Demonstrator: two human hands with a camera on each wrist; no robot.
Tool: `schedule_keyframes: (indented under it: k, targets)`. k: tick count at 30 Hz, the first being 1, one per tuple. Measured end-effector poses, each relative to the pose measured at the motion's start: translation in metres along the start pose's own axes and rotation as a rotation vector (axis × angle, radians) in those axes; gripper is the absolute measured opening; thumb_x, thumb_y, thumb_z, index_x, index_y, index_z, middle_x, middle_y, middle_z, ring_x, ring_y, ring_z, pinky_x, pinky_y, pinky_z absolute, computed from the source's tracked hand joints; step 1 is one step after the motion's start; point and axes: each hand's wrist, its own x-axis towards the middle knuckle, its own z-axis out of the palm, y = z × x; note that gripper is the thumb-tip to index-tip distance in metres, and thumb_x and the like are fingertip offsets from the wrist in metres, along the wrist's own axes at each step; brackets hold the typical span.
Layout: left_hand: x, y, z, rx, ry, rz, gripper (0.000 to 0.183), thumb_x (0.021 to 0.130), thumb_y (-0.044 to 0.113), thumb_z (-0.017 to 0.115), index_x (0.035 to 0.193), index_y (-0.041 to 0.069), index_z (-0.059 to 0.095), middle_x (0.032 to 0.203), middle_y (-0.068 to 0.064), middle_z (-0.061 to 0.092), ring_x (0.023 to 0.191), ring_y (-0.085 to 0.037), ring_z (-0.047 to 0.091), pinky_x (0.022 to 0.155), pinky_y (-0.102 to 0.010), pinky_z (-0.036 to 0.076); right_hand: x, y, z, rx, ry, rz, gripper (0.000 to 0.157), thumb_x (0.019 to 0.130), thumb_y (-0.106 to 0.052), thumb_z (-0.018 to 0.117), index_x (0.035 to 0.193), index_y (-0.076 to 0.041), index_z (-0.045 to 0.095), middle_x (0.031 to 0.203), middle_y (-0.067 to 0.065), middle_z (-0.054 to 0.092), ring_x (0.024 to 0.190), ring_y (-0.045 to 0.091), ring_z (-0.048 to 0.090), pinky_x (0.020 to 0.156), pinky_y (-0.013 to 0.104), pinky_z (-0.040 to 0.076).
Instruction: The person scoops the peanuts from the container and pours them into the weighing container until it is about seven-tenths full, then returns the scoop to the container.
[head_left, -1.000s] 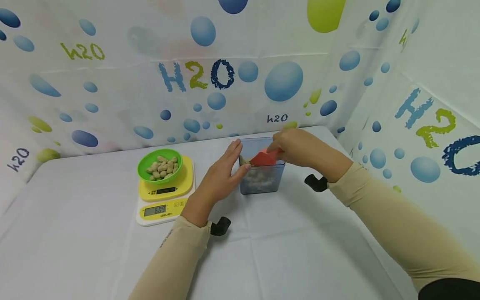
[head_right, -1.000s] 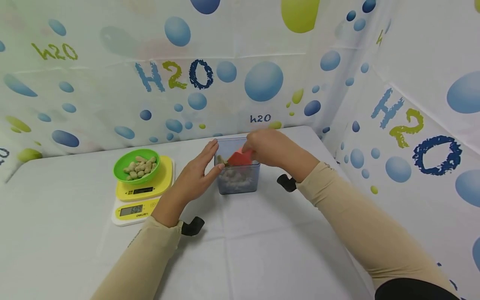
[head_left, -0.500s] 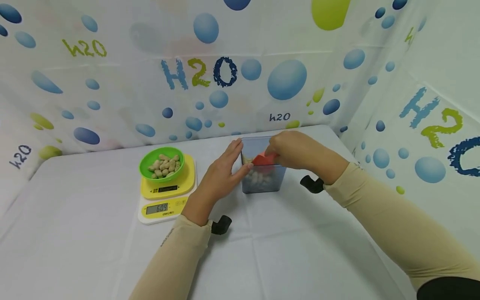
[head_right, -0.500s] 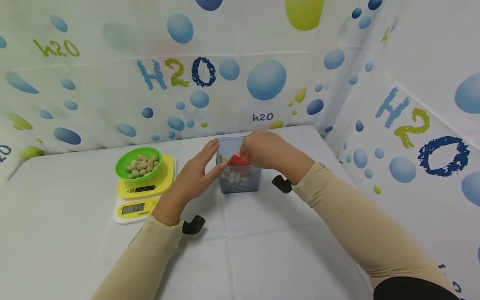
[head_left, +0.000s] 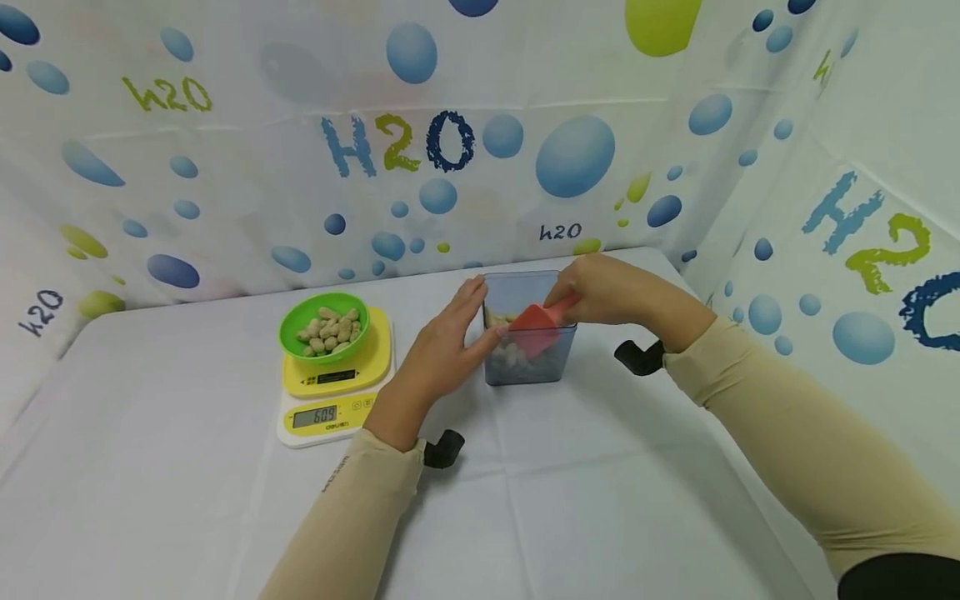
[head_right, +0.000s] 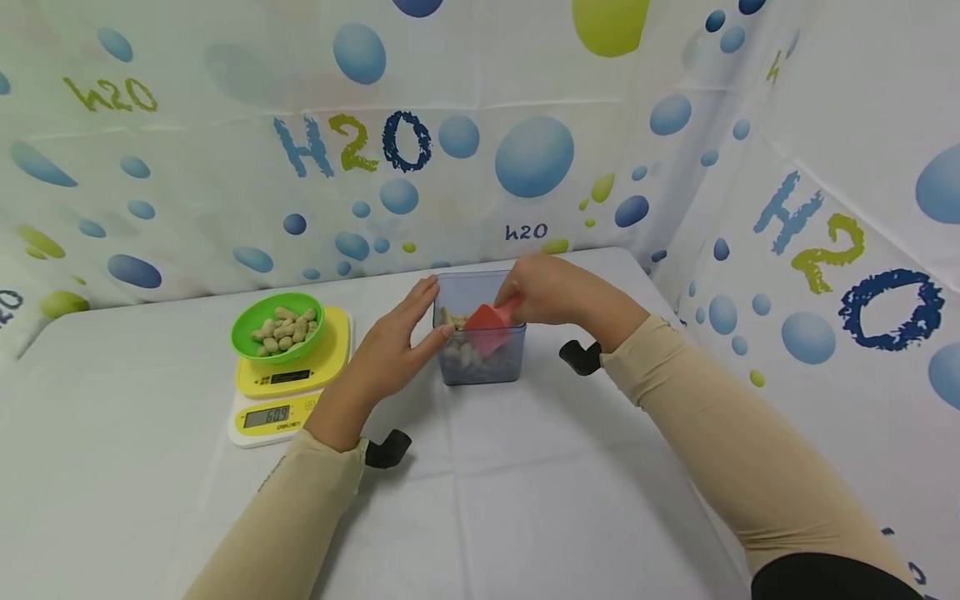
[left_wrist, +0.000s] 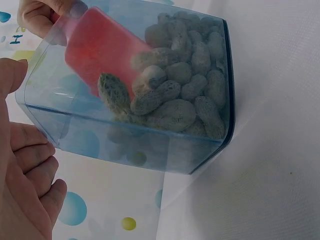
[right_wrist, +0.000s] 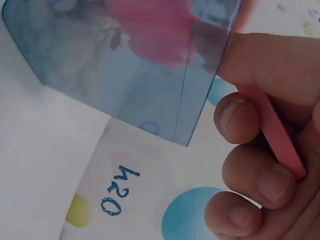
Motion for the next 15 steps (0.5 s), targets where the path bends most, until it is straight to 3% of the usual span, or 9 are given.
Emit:
schedule_keyframes:
  k: [8, 15]
  targets:
    - [-0.0004, -0.0009, -0.0009, 0.004, 0.006, 0.009, 0.075, 0.098, 0.057, 0.046, 0.159, 0.021, 0.020, 0.165, 0.008, 0.013, 0.152, -0.012, 0.013, 0.121, -0.044, 0.024, 0.0007, 0.0081, 0.0049, 0.039, 0.016, 0.011, 0.023, 0.086, -0.017, 0.074, 0.108, -0.014, 0.078, 0.103, 0.002, 0.074, 0.088, 0.018, 0.061, 0.078, 0.035, 0.054]
    - [0.0007, -0.0017, 0.0001, -0.007, 0.002, 0.016, 0.075, 0.098, 0.058, 0.045, 0.159, 0.022, 0.019, 0.165, 0.009, 0.013, 0.152, -0.012, 0.014, 0.121, -0.045, 0.024, -0.0018, 0.0094, -0.0029, 0.043, 0.008, -0.028, 0.023, 0.085, -0.017, 0.076, 0.107, -0.016, 0.079, 0.099, -0.002, 0.074, 0.092, 0.017, 0.063, 0.082, 0.038, 0.054]
